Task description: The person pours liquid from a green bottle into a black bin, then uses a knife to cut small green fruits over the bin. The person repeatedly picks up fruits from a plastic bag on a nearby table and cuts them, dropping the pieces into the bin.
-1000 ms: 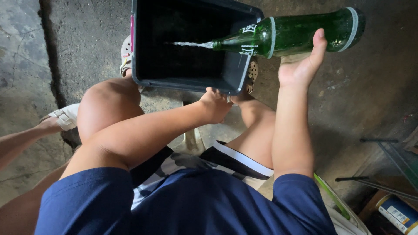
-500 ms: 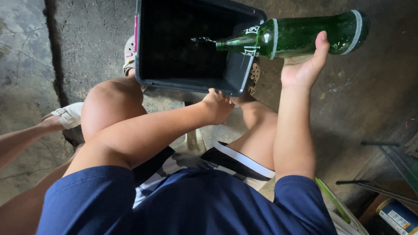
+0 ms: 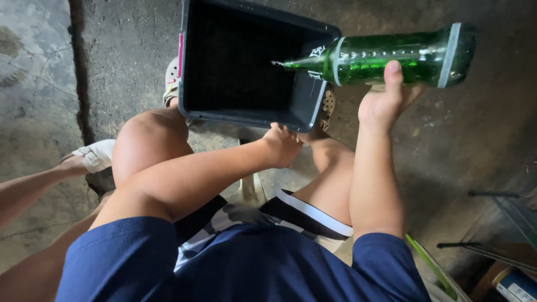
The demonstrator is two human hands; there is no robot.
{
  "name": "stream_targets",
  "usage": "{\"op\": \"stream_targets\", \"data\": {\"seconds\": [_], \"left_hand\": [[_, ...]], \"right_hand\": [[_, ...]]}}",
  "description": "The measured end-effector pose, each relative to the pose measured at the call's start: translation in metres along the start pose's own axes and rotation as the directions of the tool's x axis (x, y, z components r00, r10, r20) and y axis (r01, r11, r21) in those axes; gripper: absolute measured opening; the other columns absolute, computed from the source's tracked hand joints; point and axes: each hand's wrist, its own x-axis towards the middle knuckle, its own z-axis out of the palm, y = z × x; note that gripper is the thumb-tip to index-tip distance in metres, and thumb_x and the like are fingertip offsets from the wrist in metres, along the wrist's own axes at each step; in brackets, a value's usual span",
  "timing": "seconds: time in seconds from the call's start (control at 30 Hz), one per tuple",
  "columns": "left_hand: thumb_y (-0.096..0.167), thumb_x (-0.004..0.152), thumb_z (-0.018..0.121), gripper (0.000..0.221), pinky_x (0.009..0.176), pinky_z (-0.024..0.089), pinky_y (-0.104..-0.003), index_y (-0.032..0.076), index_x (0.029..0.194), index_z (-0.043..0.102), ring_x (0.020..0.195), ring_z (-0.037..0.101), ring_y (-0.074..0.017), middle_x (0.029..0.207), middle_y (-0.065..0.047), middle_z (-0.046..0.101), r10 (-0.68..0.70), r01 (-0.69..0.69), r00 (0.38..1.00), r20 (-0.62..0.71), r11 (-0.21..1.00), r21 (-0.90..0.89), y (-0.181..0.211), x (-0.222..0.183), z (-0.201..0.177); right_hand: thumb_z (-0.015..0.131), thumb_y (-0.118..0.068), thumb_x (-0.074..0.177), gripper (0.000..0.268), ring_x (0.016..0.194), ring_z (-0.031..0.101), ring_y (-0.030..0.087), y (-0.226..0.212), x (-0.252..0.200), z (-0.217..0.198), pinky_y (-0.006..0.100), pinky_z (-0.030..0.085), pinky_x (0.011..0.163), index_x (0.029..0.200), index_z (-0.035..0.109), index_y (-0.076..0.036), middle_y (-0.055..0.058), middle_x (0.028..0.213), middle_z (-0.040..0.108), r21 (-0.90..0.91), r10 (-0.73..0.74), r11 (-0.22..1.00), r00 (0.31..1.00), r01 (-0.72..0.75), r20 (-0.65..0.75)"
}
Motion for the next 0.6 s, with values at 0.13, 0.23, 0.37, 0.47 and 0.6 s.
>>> {"op": "stream_targets", "data": {"seconds": [0.13,0.23,0.37,0.47,0.6], "left_hand": [[0.050,0.096,0.065,0.065,0.107,0.042,-0.067,0.010,0.146,0.054,0.132,0.057,-0.0442,0.144,-0.019,0.060,-0.004,0.004,1.000,0.008,1.000,0.004,0.004,0.006,0.005],[0.049,0.096,0.064,0.062,0.106,0.043,-0.067,0.011,0.145,0.057,0.131,0.057,-0.0441,0.143,-0.020,0.060,0.012,-0.012,1.000,0.001,1.000,-0.007,0.004,0.011,0.008],[0.048,0.097,0.064,0.060,0.105,0.042,-0.067,0.011,0.143,0.058,0.131,0.057,-0.0444,0.142,-0.020,0.061,0.012,-0.013,1.000,-0.003,1.000,-0.013,0.005,0.015,0.007],[0.048,0.097,0.063,0.059,0.106,0.041,-0.067,0.011,0.143,0.059,0.131,0.056,-0.0443,0.143,-0.019,0.060,0.009,-0.009,1.000,0.011,1.000,-0.013,0.006,0.014,0.003],[0.052,0.098,0.058,0.063,0.104,0.039,-0.068,0.014,0.148,0.055,0.132,0.054,-0.0425,0.147,-0.018,0.057,0.000,0.000,1.000,0.006,1.000,-0.004,0.004,0.001,-0.007]], "right_hand": [[0.098,0.007,0.088,0.066,0.126,0.047,0.026,0.000,-0.013,0.001,0.048,0.039,0.112,0.132,0.051,-0.006,0.015,0.132,0.051,-0.093,-0.049,0.994,0.998,0.054,0.050],[0.094,0.005,0.084,0.058,0.117,0.049,0.026,-0.016,-0.024,0.032,0.049,0.039,0.106,0.121,0.050,-0.004,0.014,0.118,0.051,-0.089,-0.119,0.988,0.987,0.129,0.111],[0.093,0.010,0.079,0.055,0.114,0.057,0.021,-0.040,-0.033,0.067,0.043,0.045,0.106,0.120,0.058,-0.001,0.013,0.113,0.057,-0.112,-0.138,0.980,0.963,0.167,0.230],[0.096,0.009,0.077,0.063,0.116,0.058,0.021,-0.050,-0.038,0.075,0.042,0.044,0.109,0.125,0.056,-0.001,0.014,0.117,0.058,-0.124,-0.166,0.971,0.951,0.204,0.261],[0.097,-0.004,0.082,0.077,0.128,0.053,0.023,-0.024,-0.020,0.030,0.047,0.043,0.114,0.143,0.050,-0.002,0.017,0.136,0.056,-0.397,-0.071,0.872,0.878,0.285,0.474]]}}
